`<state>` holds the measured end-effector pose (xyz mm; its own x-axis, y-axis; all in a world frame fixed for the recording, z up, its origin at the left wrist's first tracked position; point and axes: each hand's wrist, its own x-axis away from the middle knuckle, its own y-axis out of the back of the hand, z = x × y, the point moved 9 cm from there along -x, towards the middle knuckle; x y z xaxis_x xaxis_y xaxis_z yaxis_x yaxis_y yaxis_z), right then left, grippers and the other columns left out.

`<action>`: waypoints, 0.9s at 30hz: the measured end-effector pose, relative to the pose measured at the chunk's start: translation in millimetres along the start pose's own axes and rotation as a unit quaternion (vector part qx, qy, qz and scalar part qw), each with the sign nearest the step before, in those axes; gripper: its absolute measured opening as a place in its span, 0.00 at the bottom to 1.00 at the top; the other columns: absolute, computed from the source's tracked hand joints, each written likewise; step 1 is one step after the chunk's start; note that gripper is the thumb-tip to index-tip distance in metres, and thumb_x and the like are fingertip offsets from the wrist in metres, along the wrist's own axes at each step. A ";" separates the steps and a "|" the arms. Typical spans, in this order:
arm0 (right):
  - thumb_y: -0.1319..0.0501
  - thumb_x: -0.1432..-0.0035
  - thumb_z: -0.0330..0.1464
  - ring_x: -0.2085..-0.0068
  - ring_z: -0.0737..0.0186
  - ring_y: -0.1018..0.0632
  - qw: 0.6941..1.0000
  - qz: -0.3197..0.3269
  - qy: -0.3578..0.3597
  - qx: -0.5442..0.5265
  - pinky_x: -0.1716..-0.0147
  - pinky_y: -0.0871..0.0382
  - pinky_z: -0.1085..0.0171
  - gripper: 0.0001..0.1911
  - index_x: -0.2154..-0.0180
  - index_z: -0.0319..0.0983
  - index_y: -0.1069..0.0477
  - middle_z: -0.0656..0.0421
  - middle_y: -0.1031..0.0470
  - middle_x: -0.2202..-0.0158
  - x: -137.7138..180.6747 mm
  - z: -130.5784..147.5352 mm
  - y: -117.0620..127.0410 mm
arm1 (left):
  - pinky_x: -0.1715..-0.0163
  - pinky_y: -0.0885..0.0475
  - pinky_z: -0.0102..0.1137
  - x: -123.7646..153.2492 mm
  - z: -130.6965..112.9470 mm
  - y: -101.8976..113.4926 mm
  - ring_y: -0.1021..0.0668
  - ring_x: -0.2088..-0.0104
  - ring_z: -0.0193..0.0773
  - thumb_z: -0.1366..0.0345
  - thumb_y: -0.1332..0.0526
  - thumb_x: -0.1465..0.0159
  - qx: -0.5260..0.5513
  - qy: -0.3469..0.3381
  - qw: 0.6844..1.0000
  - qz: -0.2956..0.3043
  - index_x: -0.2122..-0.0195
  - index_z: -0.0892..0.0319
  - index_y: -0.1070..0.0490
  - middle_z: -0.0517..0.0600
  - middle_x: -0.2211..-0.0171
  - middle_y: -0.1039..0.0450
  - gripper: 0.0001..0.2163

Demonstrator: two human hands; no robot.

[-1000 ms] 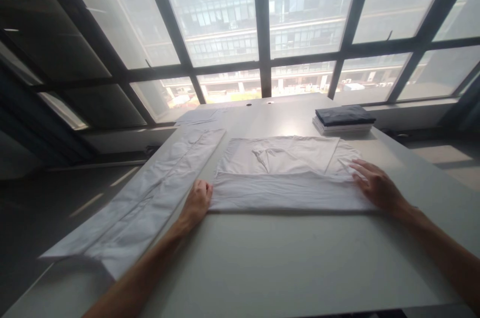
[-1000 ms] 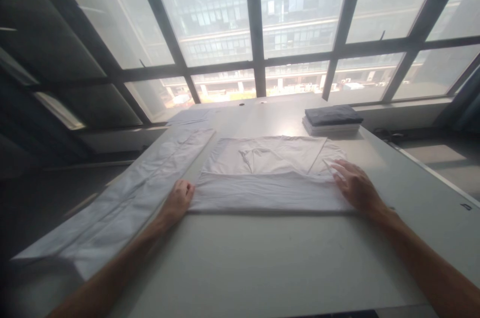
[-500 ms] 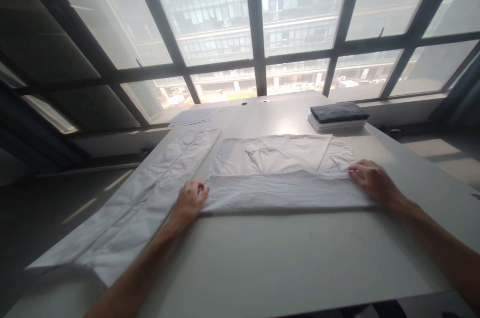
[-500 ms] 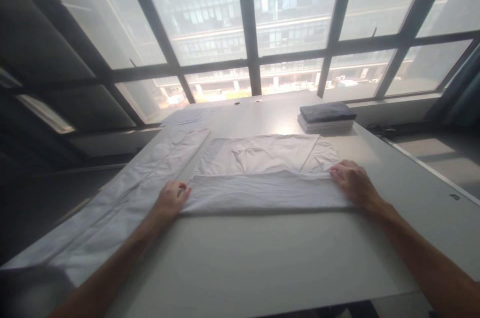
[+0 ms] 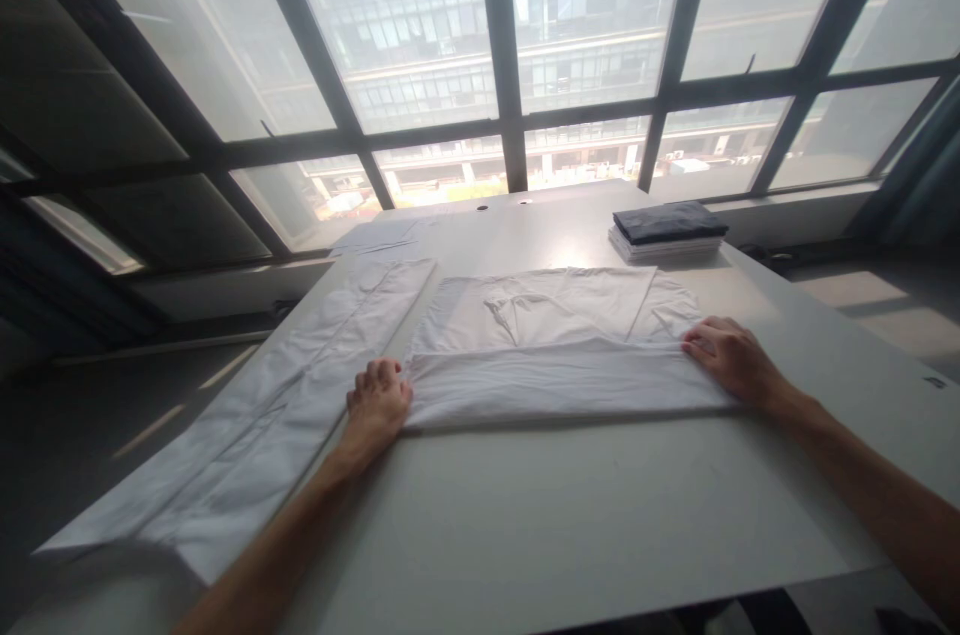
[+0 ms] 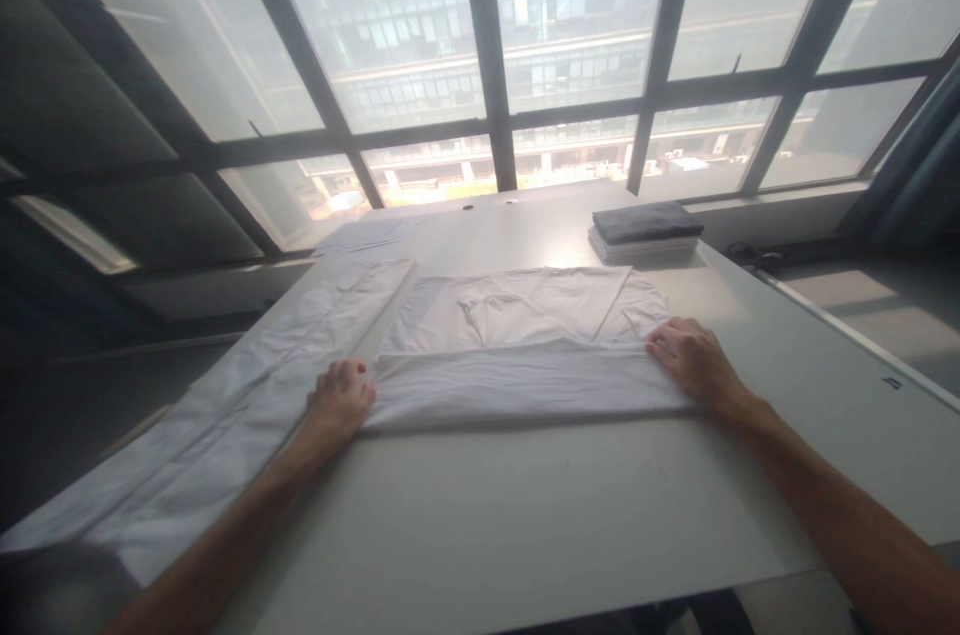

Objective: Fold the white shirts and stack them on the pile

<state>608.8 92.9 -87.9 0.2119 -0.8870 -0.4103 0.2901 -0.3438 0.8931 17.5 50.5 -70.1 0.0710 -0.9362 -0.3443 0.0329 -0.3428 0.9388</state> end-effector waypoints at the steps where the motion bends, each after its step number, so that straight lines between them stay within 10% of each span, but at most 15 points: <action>1: 0.43 0.33 0.43 0.53 0.45 0.23 1.000 -0.002 0.000 -0.002 0.53 0.30 0.51 0.15 0.61 0.42 0.22 0.51 0.21 0.57 0.0 0.3 0.1 | 0.55 0.26 0.50 0.3 -6.0 5.8 0.25 0.49 0.60 0.65 0.46 0.31 0.004 -0.015 1.000 -0.019 0.46 0.64 0.29 0.67 0.46 0.29 0.15; 5: 0.42 0.34 0.42 0.54 0.46 0.23 1.000 -0.016 0.002 -0.006 0.53 0.30 0.52 0.14 0.60 0.41 0.23 0.50 0.21 0.58 0.1 2.7 1.2 | 0.39 0.31 0.48 0.9 -43.2 21.0 0.30 0.36 0.53 0.67 0.51 0.28 0.082 -0.149 0.984 -0.054 0.39 0.59 0.30 0.61 0.34 0.35 0.20; 9: 0.44 0.33 0.42 0.57 0.46 0.24 1.000 -0.016 0.009 0.010 0.55 0.31 0.52 0.15 0.66 0.41 0.26 0.50 0.22 0.63 -0.8 7.5 2.7 | 0.32 0.41 0.51 10.6 -72.4 -3.4 0.40 0.28 0.53 0.53 0.52 0.24 0.109 -0.252 0.960 0.063 0.29 0.55 0.39 0.57 0.28 0.42 0.26; 22: 0.45 0.33 0.43 0.47 0.41 0.25 0.998 -0.003 -0.049 0.032 0.50 0.31 0.47 0.18 0.52 0.41 0.24 0.48 0.23 0.49 -9.2 -4.8 -3.1 | 0.31 0.51 0.59 17.1 -65.3 -32.8 0.48 0.26 0.59 0.44 0.56 0.24 0.061 -0.218 0.962 0.152 0.26 0.48 0.47 0.56 0.24 0.52 0.29; 27: 0.51 0.28 0.42 0.35 0.43 0.31 0.997 -0.070 -0.006 -0.019 0.36 0.36 0.46 0.25 0.40 0.37 0.27 0.44 0.29 0.38 -7.0 40.7 13.5 | 0.31 0.50 0.60 15.0 -60.6 -41.2 0.49 0.25 0.59 0.45 0.57 0.24 0.054 -0.218 0.962 0.153 0.25 0.47 0.48 0.54 0.24 0.53 0.29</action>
<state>573.3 81.9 -65.5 0.1557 -0.8353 -0.5273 0.3506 -0.4524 0.8200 77.7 55.3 -114.3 -0.3650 -0.9303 -0.0372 -0.0275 -0.0292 0.9992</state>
